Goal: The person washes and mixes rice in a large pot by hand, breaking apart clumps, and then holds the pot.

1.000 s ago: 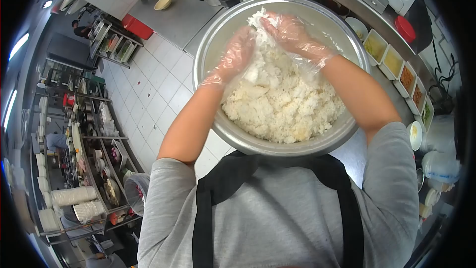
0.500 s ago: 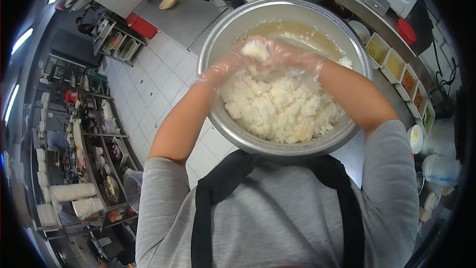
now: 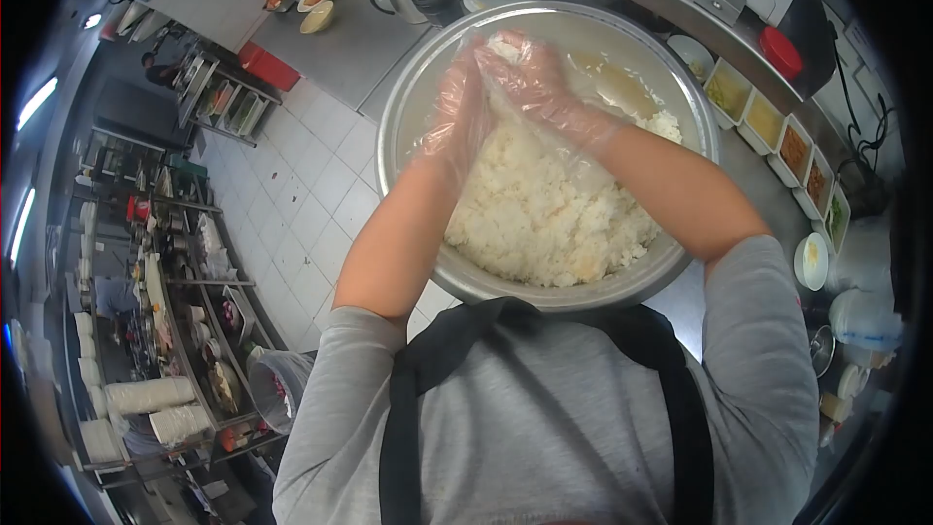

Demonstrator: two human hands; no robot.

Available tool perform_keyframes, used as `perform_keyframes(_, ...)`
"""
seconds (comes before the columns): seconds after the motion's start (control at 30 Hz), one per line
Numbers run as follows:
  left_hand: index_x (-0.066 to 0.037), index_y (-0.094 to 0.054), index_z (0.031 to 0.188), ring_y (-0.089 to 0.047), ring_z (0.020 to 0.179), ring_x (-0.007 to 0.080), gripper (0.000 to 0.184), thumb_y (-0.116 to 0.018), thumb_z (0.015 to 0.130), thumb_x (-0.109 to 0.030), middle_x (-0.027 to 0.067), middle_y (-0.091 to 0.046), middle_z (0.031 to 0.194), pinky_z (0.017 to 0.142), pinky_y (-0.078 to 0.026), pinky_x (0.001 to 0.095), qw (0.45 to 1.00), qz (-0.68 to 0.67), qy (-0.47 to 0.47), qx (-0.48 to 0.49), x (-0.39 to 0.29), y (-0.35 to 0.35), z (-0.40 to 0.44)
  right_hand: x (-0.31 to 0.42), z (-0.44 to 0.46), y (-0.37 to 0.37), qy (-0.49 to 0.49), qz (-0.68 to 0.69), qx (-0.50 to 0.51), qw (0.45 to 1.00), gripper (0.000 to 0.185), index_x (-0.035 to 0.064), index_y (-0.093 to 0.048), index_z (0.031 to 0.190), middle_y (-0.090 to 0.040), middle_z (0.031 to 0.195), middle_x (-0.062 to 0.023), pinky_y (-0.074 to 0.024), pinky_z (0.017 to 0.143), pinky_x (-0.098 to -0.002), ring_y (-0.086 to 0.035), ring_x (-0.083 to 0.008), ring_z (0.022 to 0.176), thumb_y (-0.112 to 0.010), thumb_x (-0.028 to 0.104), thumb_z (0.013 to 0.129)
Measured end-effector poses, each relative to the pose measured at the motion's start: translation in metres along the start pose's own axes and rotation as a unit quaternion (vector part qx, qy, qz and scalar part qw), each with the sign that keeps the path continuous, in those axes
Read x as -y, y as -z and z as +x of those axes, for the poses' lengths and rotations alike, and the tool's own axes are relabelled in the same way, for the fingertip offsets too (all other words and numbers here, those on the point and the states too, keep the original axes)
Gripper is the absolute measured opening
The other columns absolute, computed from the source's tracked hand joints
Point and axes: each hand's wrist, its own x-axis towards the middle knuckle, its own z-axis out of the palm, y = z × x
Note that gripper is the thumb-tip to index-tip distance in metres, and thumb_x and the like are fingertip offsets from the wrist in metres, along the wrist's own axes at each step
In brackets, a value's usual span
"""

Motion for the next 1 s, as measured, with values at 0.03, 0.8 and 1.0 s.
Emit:
perform_keyframes(0.03, -0.008, -0.054, 0.113, -0.059, 0.093, 0.0252, 0.034, -0.046, 0.096, -0.036, 0.0098, -0.059, 0.102, 0.079, -0.051, 0.039, 1.0, 0.011, 0.011, 0.015, -0.009, -0.003, -0.014, 0.003, -0.001, 0.0, -0.007, 0.032, 0.005, 0.999, 0.042, -0.0001, -0.057, 0.113, -0.063, 0.092, -0.0133, -0.0469, 0.081, -0.035, -0.061, -0.0218, 0.09, -0.064, 0.029, 0.084)
perform_keyframes(0.8, -0.007, -0.054, 0.12, -0.058, 0.099, 0.0186, 0.039, -0.05, 0.094, -0.036, 0.007, -0.061, 0.107, 0.087, -0.046, 0.0315, 0.953, 0.291, -0.027, 0.083, -0.008, -0.008, -0.027, -0.038, 0.021, 0.017, -0.033, 0.32, 0.042, 0.946, 0.039, 0.0087, -0.054, 0.123, -0.048, 0.134, -0.0132, -0.0433, 0.096, -0.0368, -0.051, -0.0261, 0.114, -0.06, 0.02, 0.086)
perform_keyframes(1.0, 0.004, -0.06, 0.113, -0.057, 0.099, 0.0177, 0.041, -0.06, 0.087, -0.028, 0.0103, -0.064, 0.1, 0.091, -0.042, 0.03, 0.887, 0.388, -0.133, 0.211, -0.052, 0.02, -0.037, 0.003, 0.045, 0.08, -0.179, 0.002, 0.354, 0.918, 0.049, 0.0069, -0.053, 0.127, -0.047, 0.137, -0.0103, -0.0414, 0.095, -0.0329, -0.051, -0.0201, 0.115, -0.066, 0.029, 0.085)
